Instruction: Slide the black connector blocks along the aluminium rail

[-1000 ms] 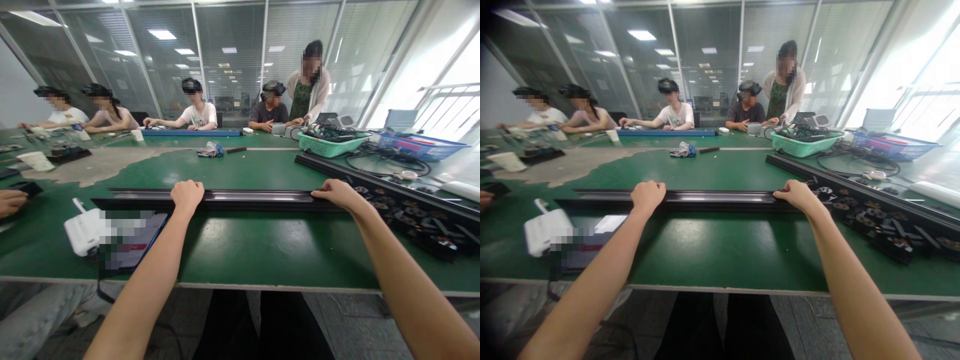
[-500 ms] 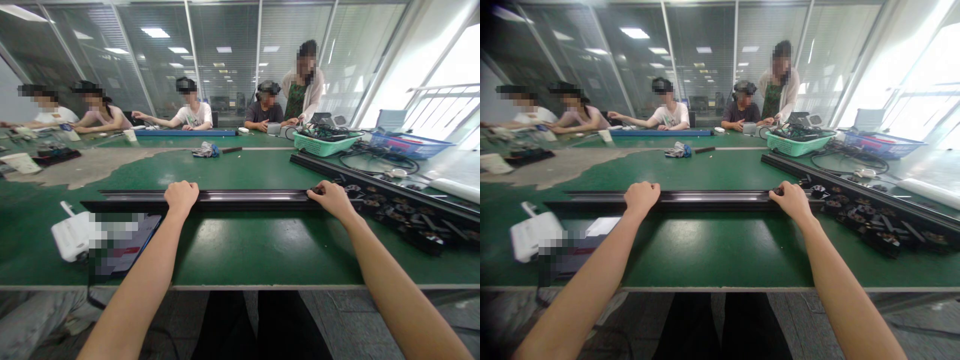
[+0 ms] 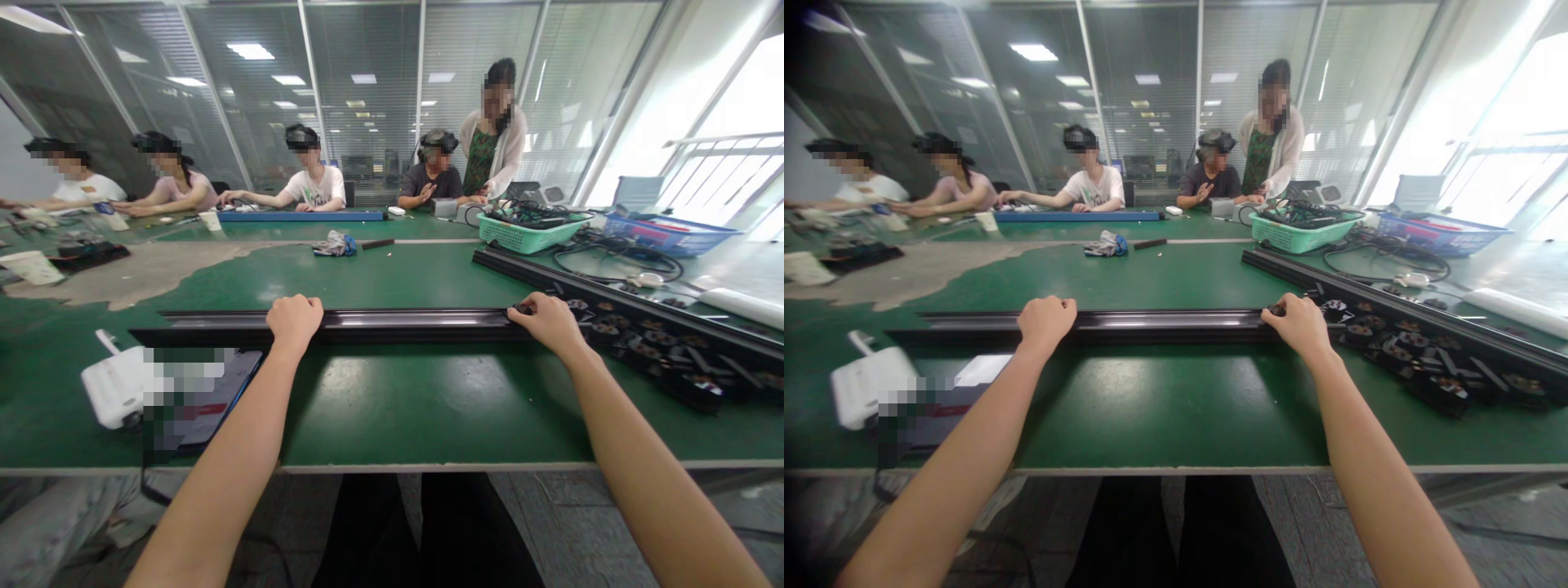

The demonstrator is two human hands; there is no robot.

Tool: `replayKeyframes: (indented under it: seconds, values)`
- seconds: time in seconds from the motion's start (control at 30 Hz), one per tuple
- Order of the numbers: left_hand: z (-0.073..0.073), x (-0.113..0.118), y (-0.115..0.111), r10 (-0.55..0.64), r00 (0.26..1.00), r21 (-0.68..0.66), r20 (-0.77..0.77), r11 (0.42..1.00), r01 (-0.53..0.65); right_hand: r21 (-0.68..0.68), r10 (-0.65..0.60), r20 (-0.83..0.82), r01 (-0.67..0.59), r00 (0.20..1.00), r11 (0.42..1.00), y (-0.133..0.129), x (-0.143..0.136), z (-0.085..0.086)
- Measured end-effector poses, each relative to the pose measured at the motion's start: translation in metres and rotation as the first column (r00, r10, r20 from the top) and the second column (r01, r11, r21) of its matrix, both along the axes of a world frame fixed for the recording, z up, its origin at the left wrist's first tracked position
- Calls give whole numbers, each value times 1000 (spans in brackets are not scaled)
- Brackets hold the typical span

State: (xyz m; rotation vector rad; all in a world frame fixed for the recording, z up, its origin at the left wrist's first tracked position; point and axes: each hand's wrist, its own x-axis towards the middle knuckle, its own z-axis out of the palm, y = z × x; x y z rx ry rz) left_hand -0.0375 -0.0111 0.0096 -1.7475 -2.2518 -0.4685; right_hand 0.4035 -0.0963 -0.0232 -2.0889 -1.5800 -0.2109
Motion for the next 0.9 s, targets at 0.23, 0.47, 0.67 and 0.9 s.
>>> replayKeyframes:
  seconds: [0.23,0.47,0.67,0.9]
  values:
    - [0,0,1,0,1000,3,-2,1000,0,-2,-17,-3,17,1000,1000,-1,1,2]
    - [-1,0,1,4,1000,4,-11,1000,-4,-9,-28,7,28,1000,1000,-1,4,2]
    - [-2,-1,3,7,1000,-5,-2,1000,-7,-15,-40,9,40,999,999,-2,5,2]
    - [-2,-1,2,0,1000,-2,10,1000,0,-14,-62,12,63,998,998,-3,6,2]
